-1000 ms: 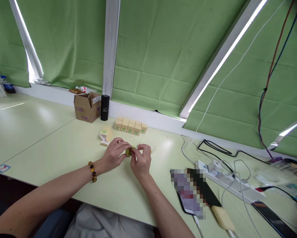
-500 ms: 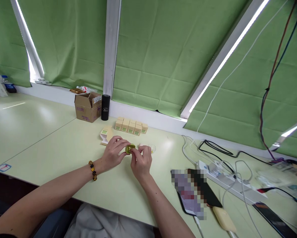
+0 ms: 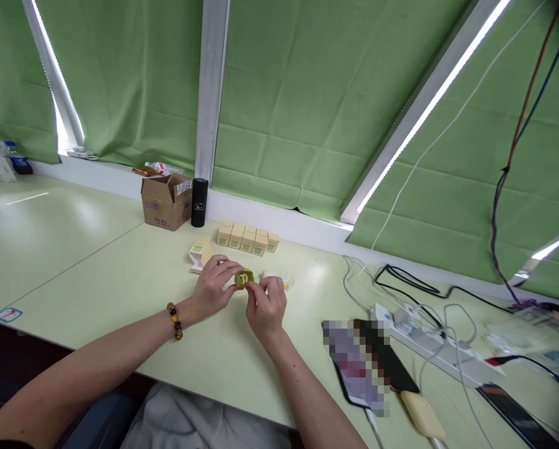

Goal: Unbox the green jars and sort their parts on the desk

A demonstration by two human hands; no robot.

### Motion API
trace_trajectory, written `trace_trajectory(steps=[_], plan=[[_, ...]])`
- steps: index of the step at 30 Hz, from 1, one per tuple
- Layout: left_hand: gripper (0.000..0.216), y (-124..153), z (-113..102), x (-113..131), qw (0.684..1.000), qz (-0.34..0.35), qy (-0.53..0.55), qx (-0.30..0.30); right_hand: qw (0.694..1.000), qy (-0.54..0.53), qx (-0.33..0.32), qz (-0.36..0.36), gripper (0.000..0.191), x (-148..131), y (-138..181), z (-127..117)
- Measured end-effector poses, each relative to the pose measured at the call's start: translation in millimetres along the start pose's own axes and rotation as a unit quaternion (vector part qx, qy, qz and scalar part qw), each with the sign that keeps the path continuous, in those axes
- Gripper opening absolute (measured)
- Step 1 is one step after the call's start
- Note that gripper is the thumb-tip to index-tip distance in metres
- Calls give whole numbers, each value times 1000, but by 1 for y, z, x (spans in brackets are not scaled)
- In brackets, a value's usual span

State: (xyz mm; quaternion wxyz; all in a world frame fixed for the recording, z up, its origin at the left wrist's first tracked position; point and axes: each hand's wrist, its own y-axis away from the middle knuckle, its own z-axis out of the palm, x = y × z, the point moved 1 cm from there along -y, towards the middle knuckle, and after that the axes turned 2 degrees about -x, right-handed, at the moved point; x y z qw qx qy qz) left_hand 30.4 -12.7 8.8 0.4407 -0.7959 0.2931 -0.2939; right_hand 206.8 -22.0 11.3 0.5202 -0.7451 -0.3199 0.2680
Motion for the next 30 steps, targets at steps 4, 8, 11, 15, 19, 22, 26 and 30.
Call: trace_trajectory(steps=[4, 8, 11, 15, 19, 22, 26, 30], plan=[[35, -1, 0, -11, 1000, -30, 1, 8, 1000, -4, 11, -9, 18, -3, 0, -1], [39, 0, 0, -19, 998, -58, 1, 23, 1000, -9, 16, -8, 18, -2, 2, 0], [41, 0, 1, -20, 997, -74, 2, 26, 1000, -14, 25, 9, 19, 2, 2, 0], [43, -1, 0, -18, 995, -98, 1, 29, 998, -15, 47, 34, 19, 16, 0, -2], [46, -1, 1, -18, 990, -136, 2, 24, 994, 10, 44, 95, 16, 38, 0, 1], [41, 0, 2, -20, 985, -174, 9, 18, 989, 39, -19, 139, 17, 51, 3, 11], [32, 3, 6, -24, 973, -224, 46, 24, 979, 97, -122, 135, 18, 61, 8, 30], [23, 7, 13, -33, 953, -289, 91, 25, 965, 133, -186, 127, 21, 67, 9, 50]])
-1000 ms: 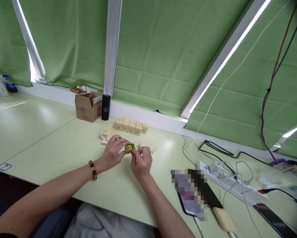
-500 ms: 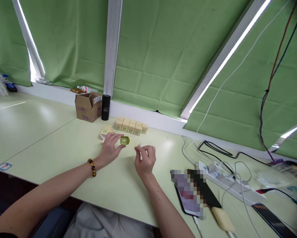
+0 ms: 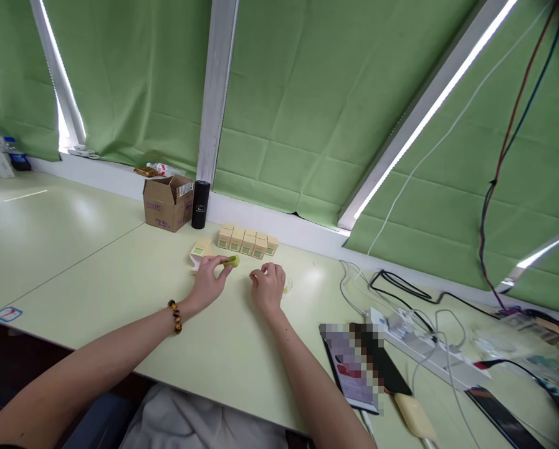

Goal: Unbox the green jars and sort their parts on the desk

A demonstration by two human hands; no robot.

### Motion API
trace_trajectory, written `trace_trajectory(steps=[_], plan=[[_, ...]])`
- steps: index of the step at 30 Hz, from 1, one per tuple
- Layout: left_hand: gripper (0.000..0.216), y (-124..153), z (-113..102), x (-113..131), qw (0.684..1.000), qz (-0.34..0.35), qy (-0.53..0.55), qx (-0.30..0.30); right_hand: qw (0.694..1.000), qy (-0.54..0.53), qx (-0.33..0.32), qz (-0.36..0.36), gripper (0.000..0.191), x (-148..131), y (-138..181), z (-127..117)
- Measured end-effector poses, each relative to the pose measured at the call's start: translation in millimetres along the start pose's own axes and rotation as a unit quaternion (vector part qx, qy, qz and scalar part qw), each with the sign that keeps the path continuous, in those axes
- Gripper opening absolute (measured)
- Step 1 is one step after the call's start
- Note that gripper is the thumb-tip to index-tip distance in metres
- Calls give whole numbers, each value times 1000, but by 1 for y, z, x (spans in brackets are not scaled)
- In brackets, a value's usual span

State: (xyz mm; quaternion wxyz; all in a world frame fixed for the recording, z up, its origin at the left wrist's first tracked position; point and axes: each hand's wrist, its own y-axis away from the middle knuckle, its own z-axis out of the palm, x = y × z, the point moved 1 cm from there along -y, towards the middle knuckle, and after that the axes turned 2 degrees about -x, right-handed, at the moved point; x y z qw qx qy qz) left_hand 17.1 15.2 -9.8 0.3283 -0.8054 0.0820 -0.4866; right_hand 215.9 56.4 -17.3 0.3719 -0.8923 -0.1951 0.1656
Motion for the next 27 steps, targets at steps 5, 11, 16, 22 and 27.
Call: trace_trajectory(steps=[5, 11, 16, 22, 27], plan=[[20, -5, 5, -8, 997, -63, 48, -16, 999, 31, -42, 15, 22, -2, -5, 18], [23, -9, 4, -3, 984, -125, 126, -29, 995, 41, -87, 27, 20, -3, -6, 25], [38, -10, 3, -1, 957, -184, 218, -48, 997, 19, -65, 36, 20, -4, -1, 12], [48, -9, 3, 1, 929, -220, 288, -74, 978, -44, -202, 14, 16, -29, 33, -11], [44, -8, 3, 1, 878, -259, 392, -93, 957, -53, -279, -53, 15, -45, 44, -19]])
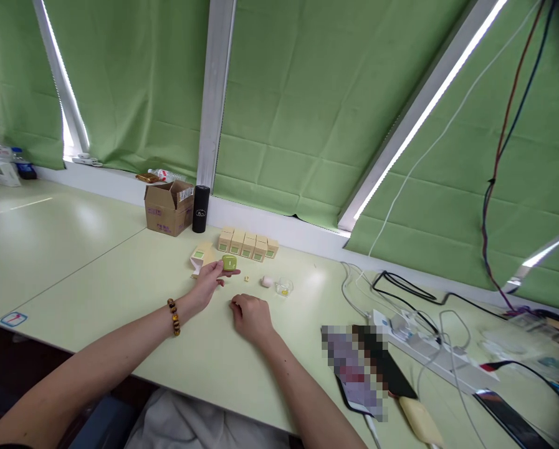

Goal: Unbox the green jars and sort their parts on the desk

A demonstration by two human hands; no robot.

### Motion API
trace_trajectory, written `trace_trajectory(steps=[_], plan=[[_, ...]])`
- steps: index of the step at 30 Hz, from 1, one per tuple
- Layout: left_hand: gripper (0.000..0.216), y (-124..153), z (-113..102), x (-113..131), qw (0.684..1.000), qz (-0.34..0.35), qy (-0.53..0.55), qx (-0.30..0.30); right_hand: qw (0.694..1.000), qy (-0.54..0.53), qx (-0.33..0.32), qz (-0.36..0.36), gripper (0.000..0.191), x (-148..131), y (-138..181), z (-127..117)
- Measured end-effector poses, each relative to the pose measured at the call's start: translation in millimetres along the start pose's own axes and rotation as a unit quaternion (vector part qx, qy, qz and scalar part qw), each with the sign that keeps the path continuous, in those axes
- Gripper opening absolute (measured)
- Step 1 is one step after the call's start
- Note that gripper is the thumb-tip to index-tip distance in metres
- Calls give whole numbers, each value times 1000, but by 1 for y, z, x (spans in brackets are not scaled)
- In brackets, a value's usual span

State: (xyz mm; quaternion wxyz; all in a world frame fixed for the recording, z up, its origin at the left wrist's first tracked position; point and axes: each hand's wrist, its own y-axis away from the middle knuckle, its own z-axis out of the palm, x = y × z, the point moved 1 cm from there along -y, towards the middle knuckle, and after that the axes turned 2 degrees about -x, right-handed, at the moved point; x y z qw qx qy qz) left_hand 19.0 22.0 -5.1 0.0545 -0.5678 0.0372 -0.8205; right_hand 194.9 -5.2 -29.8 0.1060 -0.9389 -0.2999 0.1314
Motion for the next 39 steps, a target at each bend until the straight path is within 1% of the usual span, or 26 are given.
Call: trace_trajectory(steps=[4, 8, 10, 11, 13, 15, 16, 17, 19, 20, 21, 22, 23, 25, 26, 27, 33, 39], plan=[[34, -2, -5, 0, 997, -31, 68, 0, 1000, -17, -10, 0, 16, 2, -2, -4], [31, -4, -9, 0, 995, -49, 84, 8, 1000, -23, -8, -4, 17, 3, -1, -5], [35, -5, -10, 0, 998, -37, 55, 5, 1000, -26, -5, -4, 16, 3, 0, -5], [38, -7, -10, 0, 999, -25, 22, 5, 1000, -28, -4, -3, 16, 2, 0, -5], [46, -9, -11, 1, 995, 28, -96, 21, 999, -32, -4, -3, 16, 2, -1, -6], [51, -13, -11, 4, 969, 90, -224, 49, 999, -34, -8, -1, 17, 1, -1, -7], [51, -14, -11, 6, 954, 115, -271, 61, 999, -34, -11, -1, 17, 1, -1, -7], [49, -16, -12, 9, 942, 133, -302, 69, 999, -34, -14, 0, 17, 1, -1, -8], [40, -18, -12, 13, 929, 152, -330, 72, 999, -33, -17, 2, 17, 1, -1, -8], [35, -19, -13, 16, 917, 165, -356, 66, 999, -32, -17, 2, 17, 1, -1, -8], [31, -19, -13, 18, 899, 181, -395, 54, 999, -31, -16, 2, 17, 0, -1, -8], [28, -20, -12, 19, 872, 197, -447, 33, 999, -31, -15, 3, 17, 0, -1, -8], [28, -21, -12, 19, 837, 211, -505, 8, 999, -32, -14, 3, 17, 0, -1, -8], [34, -25, -11, 17, 767, 221, -601, -40, 999, -33, -12, 2, 17, 0, -1, -7], [36, -28, -10, 14, 746, 218, -627, -55, 999, -33, -12, 2, 17, 0, -1, -7], [37, -31, -10, 12, 733, 214, -643, -63, 999, -34, -11, 3, 17, 0, -2, -7], [38, -48, -6, -8, 705, 200, -677, -70, 999, -34, -13, 3, 17, 1, -2, -8], [38, -48, -8, -18, 690, 190, -695, -69, 999, -36, -12, 2, 17, 1, -2, -7]])
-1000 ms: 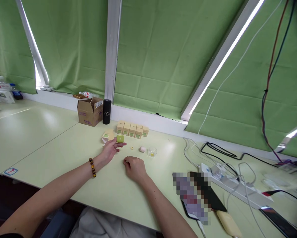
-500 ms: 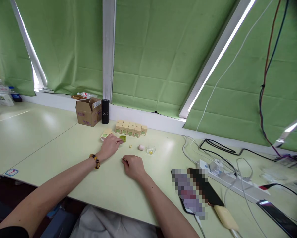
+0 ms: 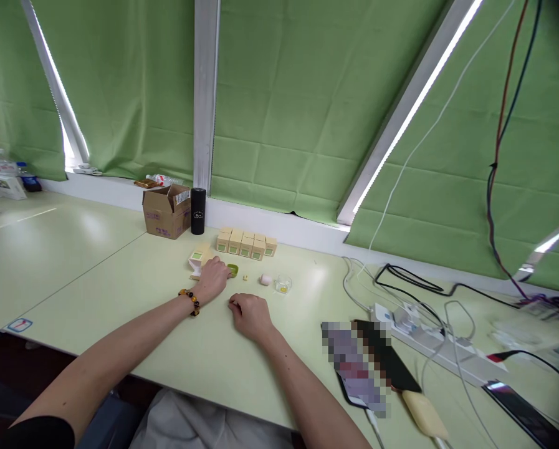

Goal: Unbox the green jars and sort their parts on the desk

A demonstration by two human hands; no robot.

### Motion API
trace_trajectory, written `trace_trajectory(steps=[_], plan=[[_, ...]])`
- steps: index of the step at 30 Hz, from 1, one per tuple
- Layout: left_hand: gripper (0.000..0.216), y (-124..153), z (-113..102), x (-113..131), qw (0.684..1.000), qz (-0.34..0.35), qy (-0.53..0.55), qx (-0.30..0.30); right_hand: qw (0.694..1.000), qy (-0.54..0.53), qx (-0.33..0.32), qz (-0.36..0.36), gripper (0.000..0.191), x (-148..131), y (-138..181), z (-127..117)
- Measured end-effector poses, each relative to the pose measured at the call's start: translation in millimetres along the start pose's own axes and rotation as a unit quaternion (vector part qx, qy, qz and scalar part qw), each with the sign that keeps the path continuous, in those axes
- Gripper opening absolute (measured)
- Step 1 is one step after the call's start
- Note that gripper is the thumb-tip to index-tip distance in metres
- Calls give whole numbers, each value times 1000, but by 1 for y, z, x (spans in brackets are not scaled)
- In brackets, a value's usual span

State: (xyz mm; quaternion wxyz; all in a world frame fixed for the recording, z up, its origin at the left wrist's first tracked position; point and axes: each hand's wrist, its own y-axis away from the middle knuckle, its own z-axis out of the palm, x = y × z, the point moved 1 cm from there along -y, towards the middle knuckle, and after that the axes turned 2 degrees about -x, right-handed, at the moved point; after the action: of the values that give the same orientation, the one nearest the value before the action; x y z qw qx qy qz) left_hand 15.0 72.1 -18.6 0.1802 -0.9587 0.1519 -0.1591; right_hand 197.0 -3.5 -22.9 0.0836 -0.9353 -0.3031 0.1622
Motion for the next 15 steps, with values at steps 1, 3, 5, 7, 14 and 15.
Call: trace_trajectory(steps=[1, 3, 5, 7, 14, 15], plan=[[38, 1, 1, 0, 1000, -1, -2, -1, 1000, -1, 0, 0, 17, 0, 0, 0], [39, 2, 1, 0, 1000, -3, -6, -1, 1000, -2, 0, 0, 17, 1, 0, 1], [39, 3, 2, 0, 1000, -6, -6, 1, 1000, -4, -1, 1, 17, 2, 0, 1], [38, 3, 3, -1, 1000, -9, -4, 3, 1000, -5, -2, 3, 17, 2, 0, 1], [34, 6, 4, -1, 1000, -13, 21, 12, 1000, -13, 2, 5, 18, 1, 1, 0], [32, 6, 4, -1, 999, -14, 26, 15, 1000, -13, 0, 7, 18, 1, 1, 0]])
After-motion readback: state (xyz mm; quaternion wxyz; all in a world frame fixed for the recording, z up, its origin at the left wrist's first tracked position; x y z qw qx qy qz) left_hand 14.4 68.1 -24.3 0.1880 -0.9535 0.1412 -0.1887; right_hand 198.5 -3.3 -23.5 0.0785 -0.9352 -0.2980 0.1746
